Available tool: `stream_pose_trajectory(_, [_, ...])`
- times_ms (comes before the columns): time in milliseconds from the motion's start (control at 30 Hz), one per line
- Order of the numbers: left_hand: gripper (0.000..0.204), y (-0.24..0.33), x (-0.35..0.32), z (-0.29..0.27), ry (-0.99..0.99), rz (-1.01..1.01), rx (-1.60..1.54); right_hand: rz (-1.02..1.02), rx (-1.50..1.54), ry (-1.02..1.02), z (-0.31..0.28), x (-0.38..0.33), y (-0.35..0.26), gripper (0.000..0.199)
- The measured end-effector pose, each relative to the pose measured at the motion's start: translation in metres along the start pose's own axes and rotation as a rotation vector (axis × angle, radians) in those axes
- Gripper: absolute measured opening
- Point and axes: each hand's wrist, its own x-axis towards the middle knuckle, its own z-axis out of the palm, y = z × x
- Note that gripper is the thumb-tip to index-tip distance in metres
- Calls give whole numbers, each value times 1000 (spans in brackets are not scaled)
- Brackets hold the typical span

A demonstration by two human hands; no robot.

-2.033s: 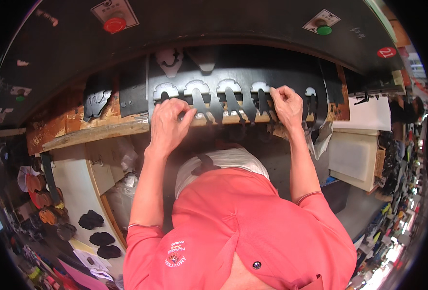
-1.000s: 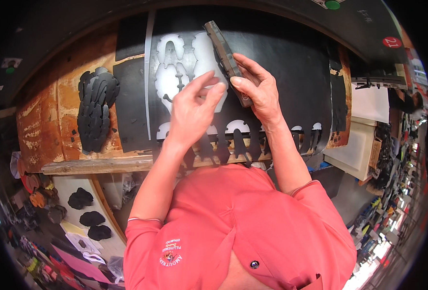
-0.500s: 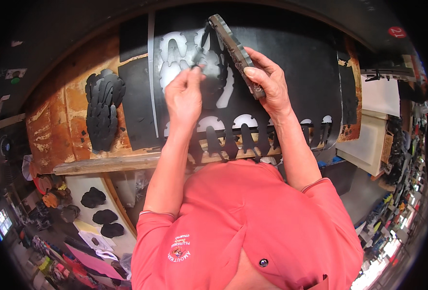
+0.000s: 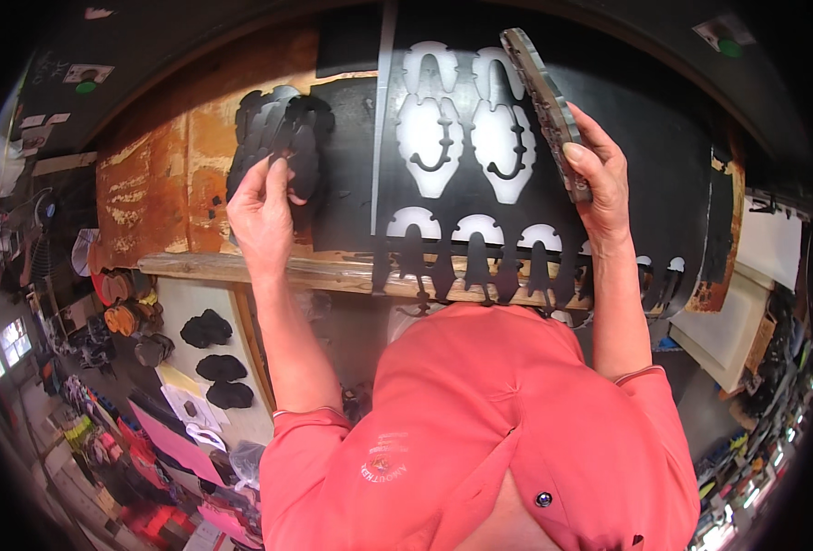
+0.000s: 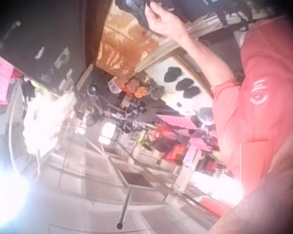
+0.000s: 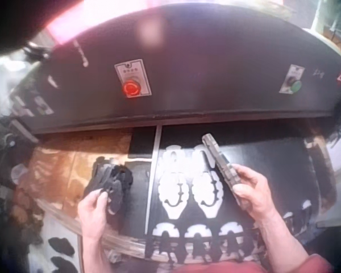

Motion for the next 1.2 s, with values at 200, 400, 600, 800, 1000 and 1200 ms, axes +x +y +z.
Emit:
stream_pose_trajectory(200, [26,-23,3,-28,225,-26,208,-4,-59,15,0,-1,-2,70])
stream_pose_trajectory(400, [28,-11,2,-12,398,489,836,-18,-11,7,4,-1,0,67])
stream_pose_trajectory(600, [51,15,-35,100,-238,613,393,-17,86,32,6,-3,-1,66])
stream_pose_trajectory(800, [71,-3,-49,140,-366,734,700,-90,-216,132,-9,-14,-15,61])
stream_pose_trajectory(1000, [75,-6,-47,135,-340,727,717,-512,-1039,248,-3,-19,7,62])
stream_pose_trajectory(1200, [76,-10,-45,122,-343,733,697,-597,-1165,251,5,-18,22,63])
